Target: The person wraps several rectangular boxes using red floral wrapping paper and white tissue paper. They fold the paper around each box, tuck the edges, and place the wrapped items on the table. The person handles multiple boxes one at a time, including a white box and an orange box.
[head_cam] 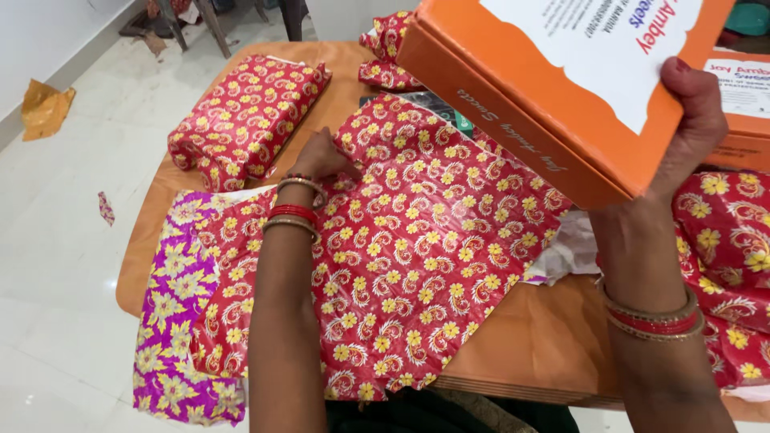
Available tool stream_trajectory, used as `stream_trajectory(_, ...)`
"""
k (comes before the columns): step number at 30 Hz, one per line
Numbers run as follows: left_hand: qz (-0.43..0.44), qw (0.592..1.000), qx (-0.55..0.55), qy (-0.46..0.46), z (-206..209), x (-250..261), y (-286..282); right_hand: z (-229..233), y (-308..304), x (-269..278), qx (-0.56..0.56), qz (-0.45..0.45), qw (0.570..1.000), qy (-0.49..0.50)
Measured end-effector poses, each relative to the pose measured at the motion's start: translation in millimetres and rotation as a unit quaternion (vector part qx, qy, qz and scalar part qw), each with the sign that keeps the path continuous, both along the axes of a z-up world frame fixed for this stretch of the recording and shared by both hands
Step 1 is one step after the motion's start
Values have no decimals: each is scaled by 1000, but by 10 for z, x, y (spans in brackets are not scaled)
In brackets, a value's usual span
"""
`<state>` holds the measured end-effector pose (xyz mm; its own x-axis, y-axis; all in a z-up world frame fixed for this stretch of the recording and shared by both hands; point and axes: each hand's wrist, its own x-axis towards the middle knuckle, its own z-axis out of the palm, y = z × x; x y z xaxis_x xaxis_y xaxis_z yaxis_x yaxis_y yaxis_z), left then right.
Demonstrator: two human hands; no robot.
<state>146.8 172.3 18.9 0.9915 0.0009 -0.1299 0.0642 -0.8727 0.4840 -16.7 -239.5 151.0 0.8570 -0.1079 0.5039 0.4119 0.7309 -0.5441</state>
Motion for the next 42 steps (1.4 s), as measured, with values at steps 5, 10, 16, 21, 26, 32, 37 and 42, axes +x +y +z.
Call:
stream_trajectory(5,13,993,-86,79,131,-96,58,-38,-115,-2,14,-1,1000,-22)
stream_trajectory(10,-48,995,-63,62,495,-7,57,-80,-324,-15,34,42,997,-47)
stream_trajectory(16,-109,938,141,-299,1554,476,-19,-81,-459,-6,32,18,998,-46)
stream_trajectory(21,-14,875,-23,-484,1843,247,-1,27,-511,22,26,-7,999,-47)
stream_trajectory(26,8,866,-143,-479,1947,128,111,97,-537,91,25,-31,998,-52)
stream_trajectory(32,-47,813,-346,-467,1949,-50,256,115,-519,222,19,-42,998,-48)
stream_trajectory(37,-200,827,-408,-332,1763,-926,337,-69,-553,175,14,-52,998,-27)
stream_trajectory(42,-125,984,55,118,1840,-1573,109,-246,-659,216,17,-85,996,-17)
